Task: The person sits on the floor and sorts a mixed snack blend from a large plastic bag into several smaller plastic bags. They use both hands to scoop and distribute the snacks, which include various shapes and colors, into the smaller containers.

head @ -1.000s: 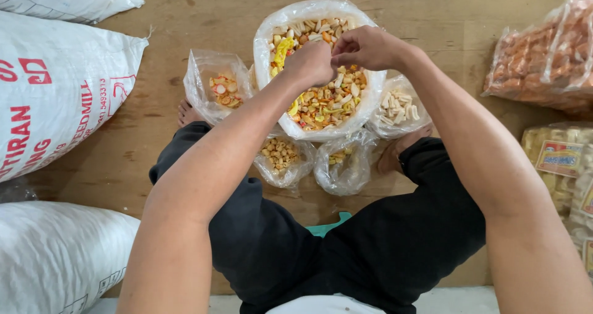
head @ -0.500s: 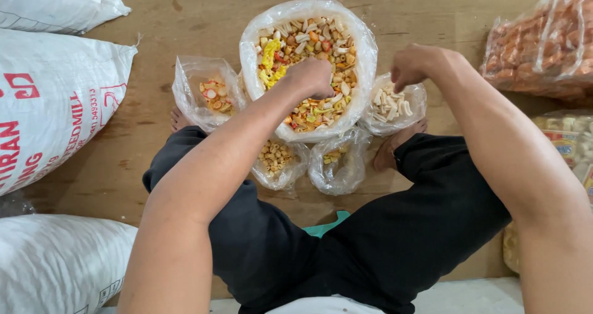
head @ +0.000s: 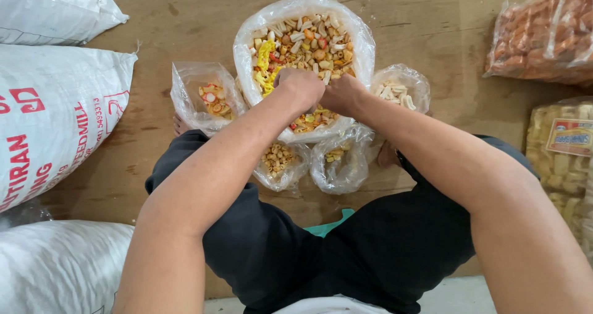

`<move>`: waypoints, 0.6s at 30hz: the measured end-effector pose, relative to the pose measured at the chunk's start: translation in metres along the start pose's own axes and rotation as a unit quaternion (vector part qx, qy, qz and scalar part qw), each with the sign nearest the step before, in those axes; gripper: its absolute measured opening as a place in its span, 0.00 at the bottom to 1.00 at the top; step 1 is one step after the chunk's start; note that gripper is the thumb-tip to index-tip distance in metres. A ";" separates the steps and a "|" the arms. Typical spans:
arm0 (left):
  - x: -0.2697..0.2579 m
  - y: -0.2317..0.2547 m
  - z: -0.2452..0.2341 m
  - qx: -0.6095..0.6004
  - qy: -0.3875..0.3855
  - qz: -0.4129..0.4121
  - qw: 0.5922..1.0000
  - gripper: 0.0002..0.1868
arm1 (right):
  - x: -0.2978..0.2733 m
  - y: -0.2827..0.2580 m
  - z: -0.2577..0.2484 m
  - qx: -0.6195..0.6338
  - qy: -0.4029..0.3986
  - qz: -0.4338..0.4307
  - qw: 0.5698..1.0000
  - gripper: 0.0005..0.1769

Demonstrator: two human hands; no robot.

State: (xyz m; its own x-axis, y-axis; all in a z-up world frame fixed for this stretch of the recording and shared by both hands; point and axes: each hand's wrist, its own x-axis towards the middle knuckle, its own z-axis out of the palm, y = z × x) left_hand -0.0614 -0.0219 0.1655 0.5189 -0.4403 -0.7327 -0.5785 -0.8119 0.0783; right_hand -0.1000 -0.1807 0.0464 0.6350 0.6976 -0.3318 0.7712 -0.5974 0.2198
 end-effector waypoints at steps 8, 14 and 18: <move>-0.003 0.001 -0.002 0.009 -0.018 -0.019 1.000 0.20 | 0.012 -0.003 0.026 -0.018 -0.003 0.016 1.000 0.11; -0.007 -0.010 0.004 -0.003 0.003 -0.001 1.000 0.17 | 0.023 0.021 -0.004 0.105 -0.052 0.073 0.990 0.05; 0.005 -0.014 0.010 -0.053 0.056 0.028 0.997 0.16 | 0.030 0.037 -0.048 0.266 -0.103 0.141 0.948 0.13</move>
State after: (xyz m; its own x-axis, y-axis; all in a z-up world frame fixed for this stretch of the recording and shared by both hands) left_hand -0.0567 -0.0090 0.1538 0.5584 -0.5210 -0.6456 -0.5420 -0.8183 0.1915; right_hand -0.0504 -0.1628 0.0885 0.7478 0.4209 -0.5134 0.4049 -0.9020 -0.1498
